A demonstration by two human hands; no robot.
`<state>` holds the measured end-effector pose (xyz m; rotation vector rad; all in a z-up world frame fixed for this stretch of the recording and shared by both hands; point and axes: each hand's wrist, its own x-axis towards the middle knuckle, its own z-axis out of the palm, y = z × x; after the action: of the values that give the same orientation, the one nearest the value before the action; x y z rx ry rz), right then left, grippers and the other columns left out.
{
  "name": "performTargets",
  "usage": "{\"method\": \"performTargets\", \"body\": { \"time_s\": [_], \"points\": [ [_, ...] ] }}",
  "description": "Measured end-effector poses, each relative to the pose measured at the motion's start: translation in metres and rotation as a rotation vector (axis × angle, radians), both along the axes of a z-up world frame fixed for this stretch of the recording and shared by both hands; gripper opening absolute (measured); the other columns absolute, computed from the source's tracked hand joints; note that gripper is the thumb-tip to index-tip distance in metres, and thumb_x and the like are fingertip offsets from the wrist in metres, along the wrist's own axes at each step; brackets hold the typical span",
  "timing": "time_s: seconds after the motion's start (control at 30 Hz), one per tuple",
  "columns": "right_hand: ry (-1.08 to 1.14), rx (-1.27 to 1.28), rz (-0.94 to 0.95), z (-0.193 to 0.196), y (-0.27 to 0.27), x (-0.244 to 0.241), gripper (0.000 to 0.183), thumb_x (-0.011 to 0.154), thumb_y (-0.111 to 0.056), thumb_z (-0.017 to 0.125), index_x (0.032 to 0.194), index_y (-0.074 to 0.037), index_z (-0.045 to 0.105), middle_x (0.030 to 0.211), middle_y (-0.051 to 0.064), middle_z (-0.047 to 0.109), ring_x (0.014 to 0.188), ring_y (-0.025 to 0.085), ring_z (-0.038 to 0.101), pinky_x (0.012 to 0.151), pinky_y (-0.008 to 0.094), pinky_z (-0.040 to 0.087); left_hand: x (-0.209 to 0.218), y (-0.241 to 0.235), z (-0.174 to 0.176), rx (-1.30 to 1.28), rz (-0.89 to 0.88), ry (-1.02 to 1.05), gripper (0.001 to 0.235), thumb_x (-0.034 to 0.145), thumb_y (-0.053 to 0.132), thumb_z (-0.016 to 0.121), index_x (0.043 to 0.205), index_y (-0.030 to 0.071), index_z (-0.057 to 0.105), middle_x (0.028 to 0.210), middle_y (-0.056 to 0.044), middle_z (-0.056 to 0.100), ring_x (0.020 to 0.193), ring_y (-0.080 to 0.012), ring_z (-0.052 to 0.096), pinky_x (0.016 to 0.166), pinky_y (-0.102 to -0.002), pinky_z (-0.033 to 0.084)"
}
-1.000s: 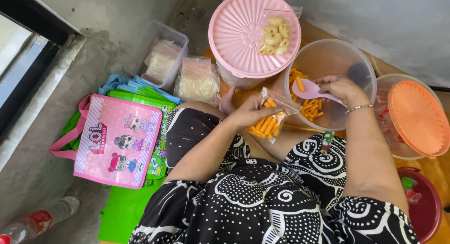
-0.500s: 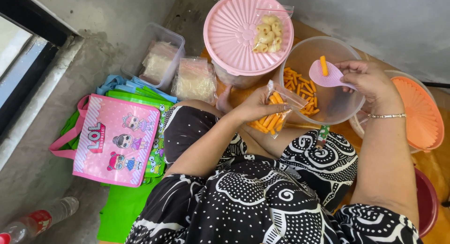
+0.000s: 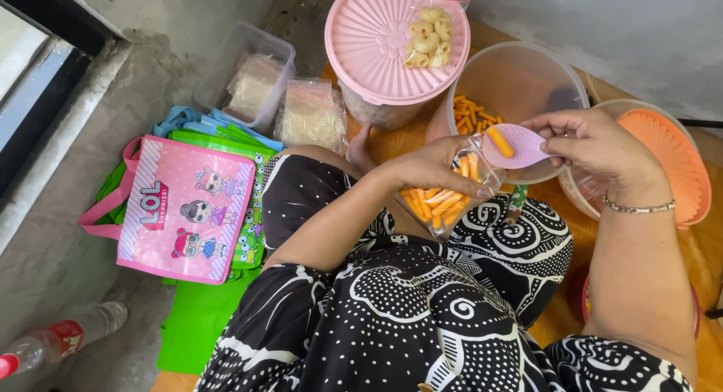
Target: Filling small plastic pouches with orange snack sticks and jelly candies using a scoop and hands.
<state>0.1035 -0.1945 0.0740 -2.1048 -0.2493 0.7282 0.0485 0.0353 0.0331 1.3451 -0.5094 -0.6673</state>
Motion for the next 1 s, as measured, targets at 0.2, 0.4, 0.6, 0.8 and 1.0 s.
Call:
{"method": "performTargets", "body": {
  "time_s": [0.2, 0.4, 0.6, 0.8, 1.0],
  "points": [
    [-0.047, -0.049, 0.025, 0.002, -0.006, -0.004, 0.038, 0.077, 0.007, 0.049, 0.113, -0.004, 0.057, 0.086, 0.007, 0.060, 0.074, 0.013, 0.050, 0.061, 0.025, 0.041, -0.006, 0.002, -0.001, 0.058, -0.006, -0.137, 0.064, 0.061, 0.028, 0.073, 0.114, 0.008, 0.042, 0.110, -0.005, 0.056, 0.100, -0.0156, 0.054, 0.089, -0.028, 0.043],
    [-0.033, 0.024, 0.077, 0.000, -0.003, -0.016, 0.043, 0.075, 0.010, 0.048, 0.116, -0.002, 0.054, 0.091, 0.010, 0.061, 0.082, 0.015, 0.055, 0.074, 0.024, 0.045, -0.009, 0.000, 0.001, 0.066, 0.003, -0.141, 0.065, 0.061, 0.029, 0.072, 0.115, 0.008, 0.042, 0.110, -0.004, 0.057, 0.099, -0.0140, 0.055, 0.089, -0.027, 0.042],
    [-0.195, -0.222, 0.098, 0.021, 0.018, -0.035, 0.044, 0.069, 0.005, 0.044, 0.109, -0.008, 0.060, 0.084, 0.003, 0.065, 0.073, 0.009, 0.053, 0.070, 0.020, 0.039, -0.007, -0.009, -0.021, 0.006, 0.064, -0.173, 0.060, 0.063, 0.027, 0.072, 0.110, 0.007, 0.041, 0.102, -0.005, 0.055, 0.093, -0.0128, 0.052, 0.084, -0.026, 0.042],
    [-0.400, -0.487, 0.238, 0.047, 0.034, -0.060, 0.041, 0.071, -0.006, 0.045, 0.108, -0.016, 0.058, 0.101, 0.000, 0.064, 0.091, 0.018, 0.058, 0.082, 0.030, 0.039, -0.018, -0.006, 0.016, 0.403, 0.054, -0.030, 0.101, 0.059, 0.067, 0.033, 0.133, 0.001, 0.011, 0.140, -0.017, 0.012, 0.130, -0.0275, 0.013, 0.104, -0.038, 0.010],
    [-0.691, -0.535, 0.265, 0.051, 0.030, -0.077, 0.038, 0.072, -0.009, 0.044, 0.107, -0.012, 0.059, 0.104, 0.005, 0.061, 0.093, 0.027, 0.056, 0.077, 0.039, 0.041, -0.017, -0.017, -0.008, 0.088, 0.108, -0.172, 0.045, 0.076, 0.045, 0.047, 0.101, 0.008, 0.051, 0.089, -0.004, 0.057, 0.084, -0.0136, 0.054, 0.075, -0.025, 0.043]
  ]
}}
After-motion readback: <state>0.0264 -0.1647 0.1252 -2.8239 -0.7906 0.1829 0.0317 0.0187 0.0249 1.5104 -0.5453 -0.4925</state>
